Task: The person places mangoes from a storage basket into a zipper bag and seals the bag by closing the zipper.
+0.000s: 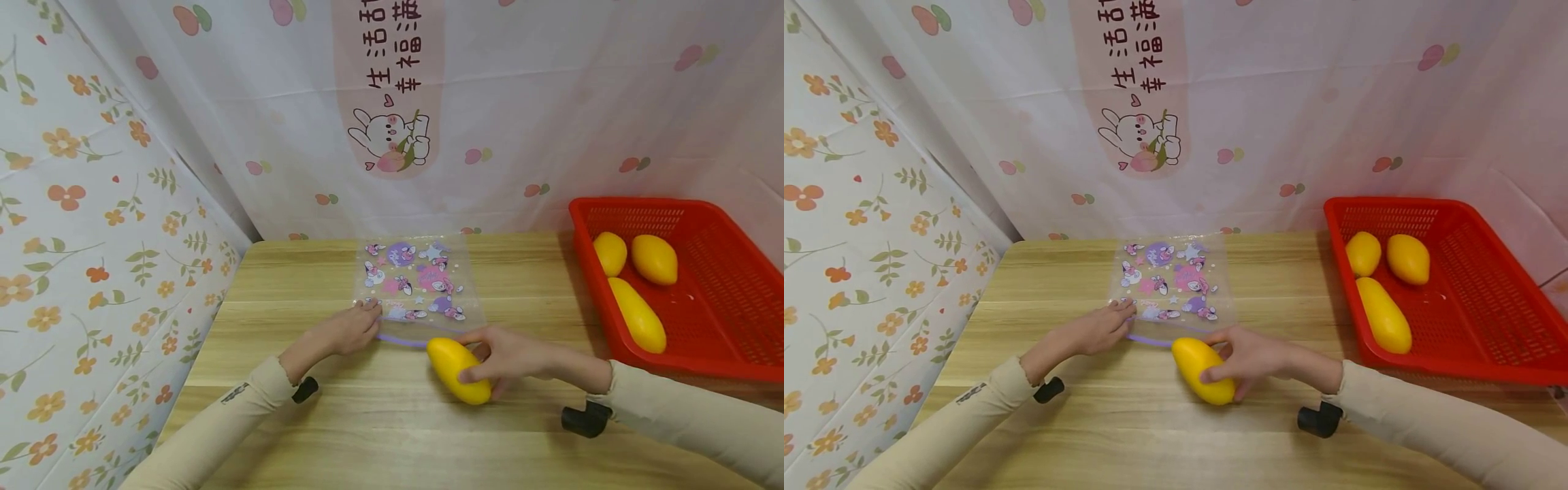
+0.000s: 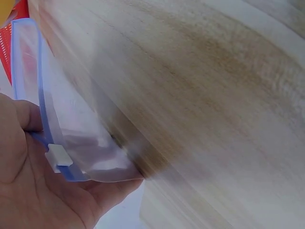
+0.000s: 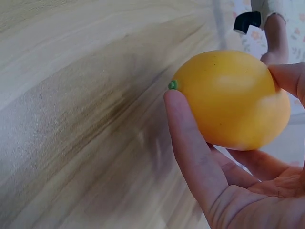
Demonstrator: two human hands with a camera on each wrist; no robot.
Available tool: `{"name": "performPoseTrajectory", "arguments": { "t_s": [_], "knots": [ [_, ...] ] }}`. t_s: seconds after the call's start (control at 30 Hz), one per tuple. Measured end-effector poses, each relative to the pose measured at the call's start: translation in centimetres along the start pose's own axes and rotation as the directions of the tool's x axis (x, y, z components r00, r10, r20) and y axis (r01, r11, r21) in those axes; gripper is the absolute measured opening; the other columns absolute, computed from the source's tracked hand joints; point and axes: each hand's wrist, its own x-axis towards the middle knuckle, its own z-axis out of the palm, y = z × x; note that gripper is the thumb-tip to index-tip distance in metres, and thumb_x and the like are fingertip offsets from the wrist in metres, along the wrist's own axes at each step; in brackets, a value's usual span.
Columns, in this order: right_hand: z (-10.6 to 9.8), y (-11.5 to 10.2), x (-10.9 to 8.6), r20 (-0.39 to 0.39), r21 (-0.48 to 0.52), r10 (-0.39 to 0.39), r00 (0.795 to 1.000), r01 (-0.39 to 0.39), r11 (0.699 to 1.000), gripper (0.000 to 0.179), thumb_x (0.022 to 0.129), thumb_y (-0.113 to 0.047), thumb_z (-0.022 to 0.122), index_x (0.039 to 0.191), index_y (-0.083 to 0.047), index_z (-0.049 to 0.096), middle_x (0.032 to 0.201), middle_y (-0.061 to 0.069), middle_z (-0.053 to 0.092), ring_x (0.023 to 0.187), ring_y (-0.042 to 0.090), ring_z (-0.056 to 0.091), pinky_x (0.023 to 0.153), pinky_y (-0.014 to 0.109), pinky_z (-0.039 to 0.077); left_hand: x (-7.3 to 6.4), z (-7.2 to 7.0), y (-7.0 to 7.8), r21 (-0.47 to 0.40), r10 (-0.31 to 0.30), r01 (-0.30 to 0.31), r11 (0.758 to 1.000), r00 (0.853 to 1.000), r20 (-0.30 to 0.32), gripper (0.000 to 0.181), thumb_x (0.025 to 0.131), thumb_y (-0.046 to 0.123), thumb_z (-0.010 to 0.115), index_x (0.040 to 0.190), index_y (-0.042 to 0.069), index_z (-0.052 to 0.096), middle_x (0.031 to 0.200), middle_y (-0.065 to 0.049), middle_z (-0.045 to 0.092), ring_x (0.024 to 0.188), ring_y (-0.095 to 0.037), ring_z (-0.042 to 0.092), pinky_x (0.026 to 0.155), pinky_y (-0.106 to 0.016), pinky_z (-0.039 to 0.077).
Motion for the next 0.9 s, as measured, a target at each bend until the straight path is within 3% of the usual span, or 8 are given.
{"name": "performPoseTrajectory", "arguments": {
  "t_s": [0.1, 0.2, 0.3, 0.6, 0.73, 0.9],
  "knots": [
    [0.2, 0.0, 0.2, 0.006, 0.019, -0.009, 1.000, 0.009, 1.000, 0.068, 0.089, -0.019, 0.079, 0.145, 0.004, 0.048, 0.107, 0.015, 0.068, 0.088, 0.029, 0.069, 0.062, 0.049, 0.061, 0.0, -0.1, 0.0, -0.019, -0.006, 0.006, 1.000, 1.000, -0.015, 0.049, 0.111, 0.019, 0.031, 0.148, -0.011, 0.039, 0.156, -0.032, 0.030, 0.143, -0.047, 0.028, 0.117, -0.053, 0.023],
    [0.5, 0.1, 0.5, 0.014, 0.042, -0.024, 1.000, 0.023, 0.999, 0.068, 0.090, -0.018, 0.078, 0.145, 0.005, 0.047, 0.108, 0.015, 0.068, 0.089, 0.029, 0.069, 0.061, 0.050, 0.061, 0.1, 0.0, -0.1, -0.022, -0.004, 0.003, 1.000, 0.998, -0.056, 0.039, 0.111, 0.019, 0.033, 0.134, -0.005, 0.052, 0.153, -0.029, 0.037, 0.139, -0.049, 0.035, 0.114, -0.055, 0.029],
    [0.8, 0.2, 0.7, 0.022, 0.066, -0.030, 0.999, 0.028, 0.997, 0.067, 0.091, -0.017, 0.077, 0.146, 0.005, 0.047, 0.109, 0.015, 0.068, 0.091, 0.029, 0.069, 0.061, 0.050, 0.061, 0.2, 0.0, -0.2, -0.030, 0.000, -0.003, 1.000, 0.996, -0.087, 0.028, 0.110, 0.017, 0.035, 0.119, 0.000, 0.055, 0.150, -0.028, 0.043, 0.135, -0.051, 0.041, 0.110, -0.058, 0.035],
    [1.9, 0.5, 1.9, 0.017, 0.196, 0.038, 0.999, -0.041, 0.980, 0.073, 0.093, -0.021, 0.074, 0.149, 0.009, 0.039, 0.109, 0.017, 0.068, 0.092, 0.032, 0.069, 0.063, 0.048, 0.061, 0.2, 0.0, -0.1, -0.031, -0.010, 0.007, 1.000, 0.996, -0.084, 0.029, 0.110, 0.018, 0.036, 0.122, 0.000, 0.057, 0.150, -0.026, 0.044, 0.135, -0.048, 0.042, 0.109, -0.059, 0.036],
    [2.4, 1.0, 2.4, 0.005, 0.224, 0.044, 0.999, -0.044, 0.974, 0.067, 0.094, -0.023, 0.073, 0.146, 0.007, 0.044, 0.107, 0.017, 0.068, 0.090, 0.032, 0.069, 0.063, 0.047, 0.061, 0.2, 0.1, -0.1, -0.031, -0.019, 0.016, 0.999, 0.997, -0.070, 0.036, 0.110, 0.019, 0.036, 0.132, -0.002, 0.055, 0.152, -0.026, 0.042, 0.138, -0.047, 0.039, 0.112, -0.057, 0.033],
    [3.0, 1.2, 2.8, -0.018, 0.225, 0.036, 0.999, -0.031, 0.974, 0.052, 0.095, -0.025, 0.071, 0.135, 0.003, 0.055, 0.102, 0.018, 0.068, 0.086, 0.033, 0.070, 0.063, 0.048, 0.061, 0.2, 0.2, -0.2, -0.026, -0.014, 0.012, 1.000, 0.997, -0.076, 0.037, 0.110, 0.019, 0.037, 0.135, -0.003, 0.055, 0.151, -0.027, 0.042, 0.138, -0.045, 0.040, 0.113, -0.055, 0.032]
  ]
}}
